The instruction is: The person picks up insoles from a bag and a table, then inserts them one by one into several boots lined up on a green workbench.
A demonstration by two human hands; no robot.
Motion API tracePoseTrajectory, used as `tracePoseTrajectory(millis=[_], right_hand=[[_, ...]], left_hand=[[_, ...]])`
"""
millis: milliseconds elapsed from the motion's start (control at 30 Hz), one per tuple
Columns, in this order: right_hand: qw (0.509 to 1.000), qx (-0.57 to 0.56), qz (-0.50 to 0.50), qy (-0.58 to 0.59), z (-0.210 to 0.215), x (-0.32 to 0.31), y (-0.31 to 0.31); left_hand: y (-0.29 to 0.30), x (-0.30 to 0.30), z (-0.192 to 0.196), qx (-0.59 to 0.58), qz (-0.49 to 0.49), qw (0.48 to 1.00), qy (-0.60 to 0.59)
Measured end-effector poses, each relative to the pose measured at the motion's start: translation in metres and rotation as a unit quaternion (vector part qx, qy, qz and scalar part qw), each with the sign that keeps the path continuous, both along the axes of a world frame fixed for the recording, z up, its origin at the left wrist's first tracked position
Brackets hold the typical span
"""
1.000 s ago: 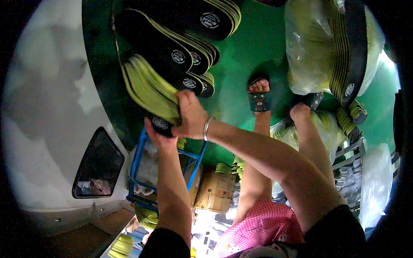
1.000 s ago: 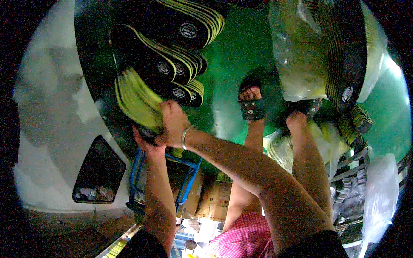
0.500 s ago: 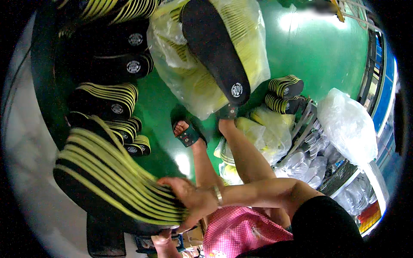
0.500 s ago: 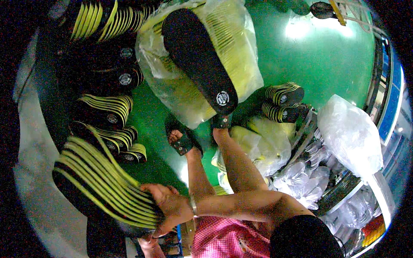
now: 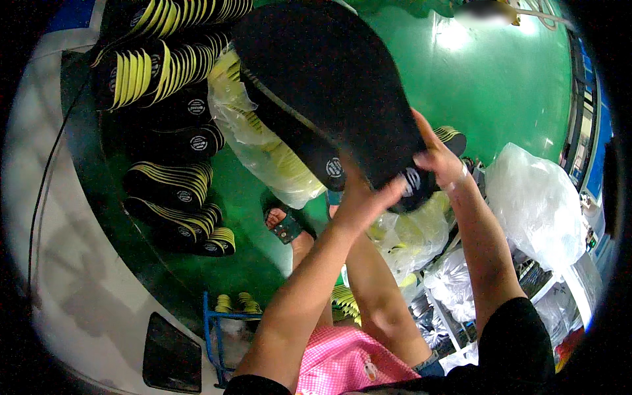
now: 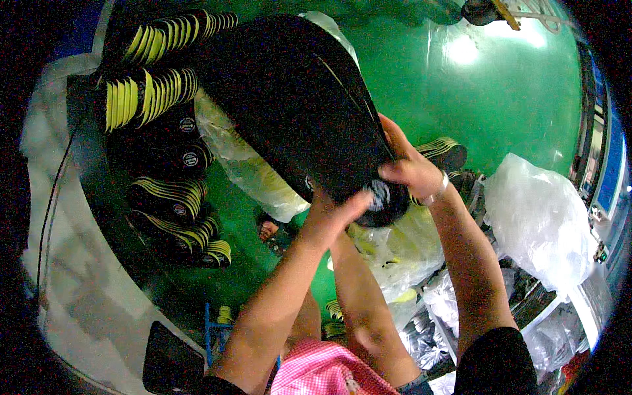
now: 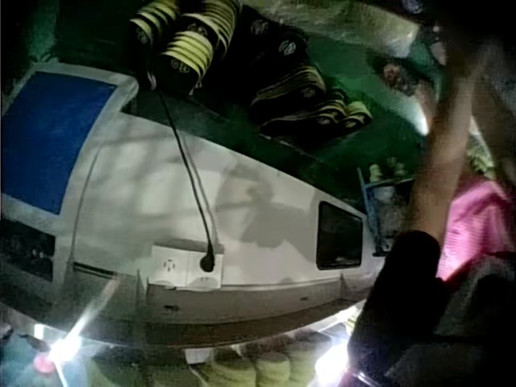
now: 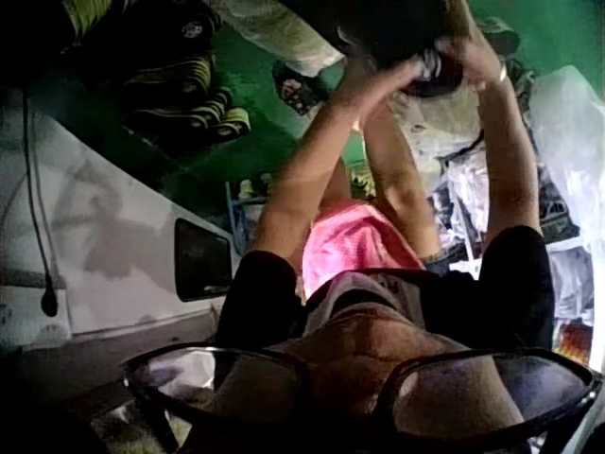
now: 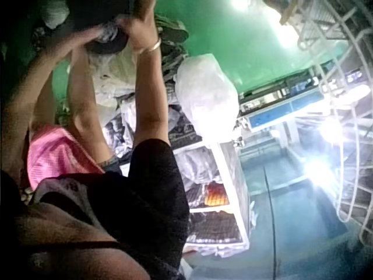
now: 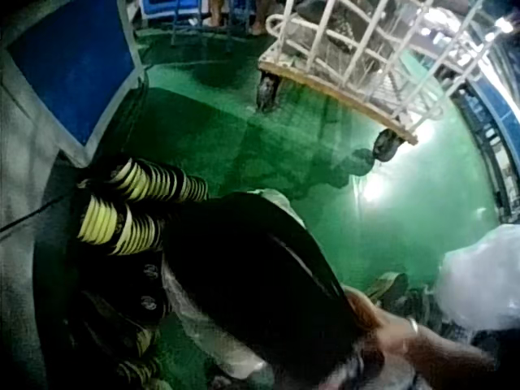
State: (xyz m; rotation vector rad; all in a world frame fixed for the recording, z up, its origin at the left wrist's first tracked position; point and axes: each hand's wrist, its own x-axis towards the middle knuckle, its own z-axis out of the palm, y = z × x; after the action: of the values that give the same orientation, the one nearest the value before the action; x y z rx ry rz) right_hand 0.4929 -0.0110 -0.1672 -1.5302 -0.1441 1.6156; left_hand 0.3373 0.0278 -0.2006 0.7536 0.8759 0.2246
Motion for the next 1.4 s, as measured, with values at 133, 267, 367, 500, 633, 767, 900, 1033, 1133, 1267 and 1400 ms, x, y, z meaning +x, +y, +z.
tracePoseTrajectory(millis=[133,267,367,500,633,767,900,1033,1133,1267,1400], right_hand=[[0.985,-0.11,-0.023,0.135,-0.087,0.014,-0.012],[0.977,-0.052,-0.042,0.203,-0.112,0.015,-0.014],[0.97,-0.048,-0.093,0.221,-0.124,0.015,-0.027],[0.976,-0.038,-0.103,0.188,-0.113,0.02,-0.007],[0.987,-0.049,-0.059,0.142,-0.125,0.029,0.009],[0.98,-0.067,-0.084,0.167,-0.127,0.003,0.008],[0.965,-0.025,-0.169,0.198,-0.125,-0.029,-0.012],[0.959,-0.033,-0.198,0.201,-0.133,-0.034,-0.033],[0.965,-0.053,-0.198,0.165,-0.127,-0.051,-0.02],[0.983,-0.058,-0.174,0.024,-0.131,-0.085,0.008],[0.966,-0.028,-0.214,0.142,-0.118,-0.083,0.011]], left_hand=[[-0.013,0.022,-0.071,-0.176,0.029,0.984,0.002],[-0.015,0.012,-0.07,-0.049,-0.041,0.992,0.109],[0.0,-0.005,-0.022,0.0,-0.072,0.981,0.178],[0.026,-0.043,-0.024,0.415,-0.012,0.83,0.372],[0.038,-0.054,-0.08,-0.079,0.231,0.954,0.174],[0.042,-0.073,-0.107,-0.275,0.245,0.92,0.137],[0.053,-0.098,-0.085,-0.246,0.236,0.933,0.118],[0.065,-0.129,-0.085,-0.257,0.221,0.931,0.134],[0.066,-0.132,-0.092,-0.252,0.216,0.929,0.165],[0.079,-0.12,-0.105,-0.259,0.227,0.927,0.148],[0.096,-0.118,-0.086,-0.27,0.176,0.944,0.075]])
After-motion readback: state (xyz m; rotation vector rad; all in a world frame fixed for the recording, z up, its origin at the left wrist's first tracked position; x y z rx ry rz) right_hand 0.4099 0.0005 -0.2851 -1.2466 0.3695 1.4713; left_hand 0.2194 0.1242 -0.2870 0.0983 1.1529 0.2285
